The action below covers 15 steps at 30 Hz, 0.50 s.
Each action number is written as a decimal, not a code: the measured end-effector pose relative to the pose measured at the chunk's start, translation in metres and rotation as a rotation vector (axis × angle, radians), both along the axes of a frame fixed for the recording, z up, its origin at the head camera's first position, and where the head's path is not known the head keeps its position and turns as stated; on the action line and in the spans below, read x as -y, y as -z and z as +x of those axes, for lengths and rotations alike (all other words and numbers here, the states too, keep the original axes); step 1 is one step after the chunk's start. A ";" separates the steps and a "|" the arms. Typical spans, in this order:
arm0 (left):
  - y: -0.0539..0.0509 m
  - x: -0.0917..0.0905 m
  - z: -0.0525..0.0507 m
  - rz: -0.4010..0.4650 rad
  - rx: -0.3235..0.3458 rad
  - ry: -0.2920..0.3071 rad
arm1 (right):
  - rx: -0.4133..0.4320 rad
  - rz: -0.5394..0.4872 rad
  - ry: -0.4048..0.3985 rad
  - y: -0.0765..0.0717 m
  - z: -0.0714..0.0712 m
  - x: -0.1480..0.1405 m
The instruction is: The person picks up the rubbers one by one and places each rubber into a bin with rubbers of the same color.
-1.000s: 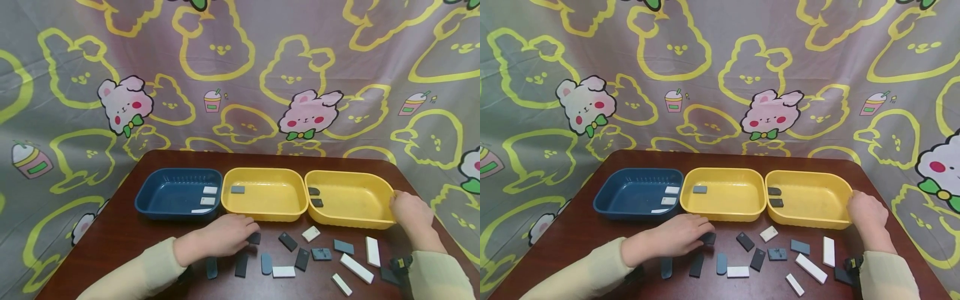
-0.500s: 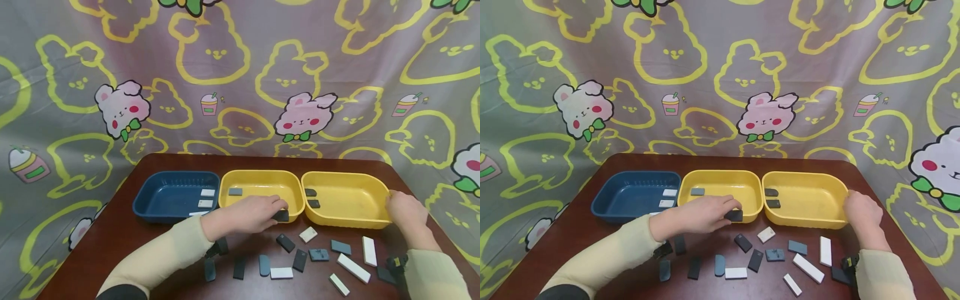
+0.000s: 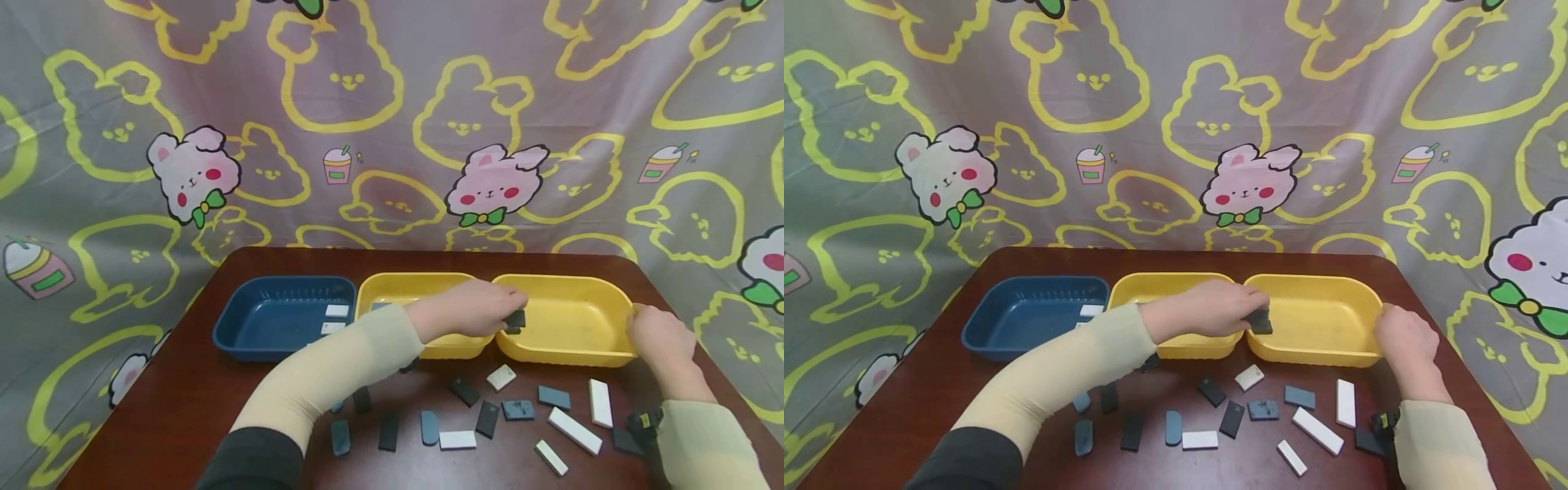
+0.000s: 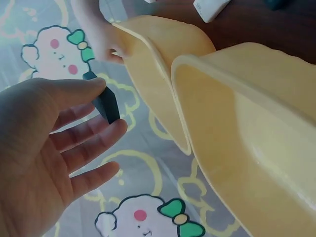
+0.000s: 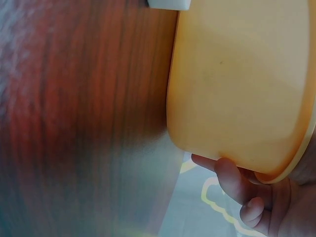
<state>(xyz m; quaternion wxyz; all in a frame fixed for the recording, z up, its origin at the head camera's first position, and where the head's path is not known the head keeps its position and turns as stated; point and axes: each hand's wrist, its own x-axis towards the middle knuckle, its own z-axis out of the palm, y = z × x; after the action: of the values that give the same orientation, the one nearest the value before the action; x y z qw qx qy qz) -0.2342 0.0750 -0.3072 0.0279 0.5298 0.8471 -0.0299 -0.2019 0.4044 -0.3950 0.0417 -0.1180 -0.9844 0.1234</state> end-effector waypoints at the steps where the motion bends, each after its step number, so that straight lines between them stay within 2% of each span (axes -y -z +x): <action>1: 0.001 -0.007 -0.002 -0.015 0.002 -0.011 | 0.000 -0.001 -0.001 -0.001 0.000 0.000; 6: 0.008 -0.037 -0.008 -0.075 0.042 -0.067 | -0.003 -0.003 0.002 -0.003 0.000 -0.001; 11: 0.022 -0.059 -0.011 -0.138 0.028 -0.060 | 0.002 -0.005 0.003 -0.002 0.000 0.000; 15: 0.033 -0.069 -0.011 -0.176 0.031 -0.082 | 0.008 -0.007 0.003 0.000 0.000 0.001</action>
<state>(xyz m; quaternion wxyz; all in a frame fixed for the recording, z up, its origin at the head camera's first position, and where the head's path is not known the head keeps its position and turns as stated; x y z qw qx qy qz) -0.2456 0.1444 -0.3403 0.0886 0.4907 0.8616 -0.0946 -0.2022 0.4036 -0.3948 0.0372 -0.1200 -0.9840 0.1263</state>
